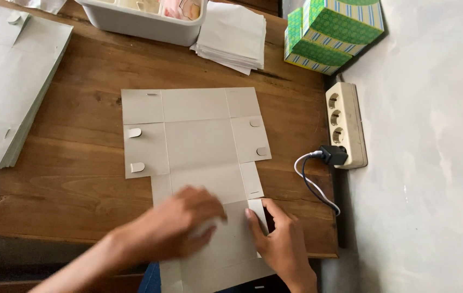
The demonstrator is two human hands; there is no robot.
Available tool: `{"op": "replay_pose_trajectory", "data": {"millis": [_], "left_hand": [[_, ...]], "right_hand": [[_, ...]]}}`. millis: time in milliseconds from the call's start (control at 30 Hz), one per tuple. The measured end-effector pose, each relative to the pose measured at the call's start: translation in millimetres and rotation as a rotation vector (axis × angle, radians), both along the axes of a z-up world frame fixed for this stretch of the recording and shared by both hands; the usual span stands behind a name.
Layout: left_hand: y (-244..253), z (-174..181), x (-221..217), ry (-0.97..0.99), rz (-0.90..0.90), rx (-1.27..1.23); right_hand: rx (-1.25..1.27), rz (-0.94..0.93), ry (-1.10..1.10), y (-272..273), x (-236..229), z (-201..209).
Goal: The person folds a flat cardboard sheet along pre-scored lines to form a small box. They align edges, press down flaps, and tuck tabs into slots to secure the structure. The process is repeated for multiple identical boxes on a wooden table.
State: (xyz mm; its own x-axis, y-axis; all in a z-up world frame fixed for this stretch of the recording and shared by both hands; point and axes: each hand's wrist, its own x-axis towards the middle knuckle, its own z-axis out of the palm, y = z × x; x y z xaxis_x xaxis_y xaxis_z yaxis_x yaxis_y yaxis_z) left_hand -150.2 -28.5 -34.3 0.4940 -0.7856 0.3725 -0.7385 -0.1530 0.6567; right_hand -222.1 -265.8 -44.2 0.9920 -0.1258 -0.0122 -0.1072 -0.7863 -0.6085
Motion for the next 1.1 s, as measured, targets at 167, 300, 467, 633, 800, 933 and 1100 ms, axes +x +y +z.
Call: {"op": "replay_pose_trajectory", "data": {"millis": [167,300,467,633,800,933,1100], "left_hand": [[26.7,-5.3,76.5,-0.015,0.236,0.224],[33.2,-6.2,139.5,0.061,0.403,0.454],[21.8,-17.1,193.8,0.011,0.498,0.629],[6.3,-7.0,214.9,0.110,0.531,0.760],[-6.7,5.8,224.2,0.238,0.529,0.894],[-7.5,1.6,225.3,0.188,0.520,0.571],[-20.9,37.0,225.0,-0.163,0.468,0.276]], "right_hand": [[0.158,0.000,0.119,-5.3,-2.7,12.9],[0.214,0.053,0.106,-13.8,-6.0,9.9],[0.333,0.048,0.027,-25.0,-3.1,-2.3],[0.427,0.082,-0.021,-30.1,0.0,-10.4],[0.398,0.077,-0.053,-25.5,0.4,-5.0],[0.424,0.042,-0.043,-29.2,1.1,-12.0],[0.462,-0.043,0.133,-27.1,21.8,-5.1]]}}
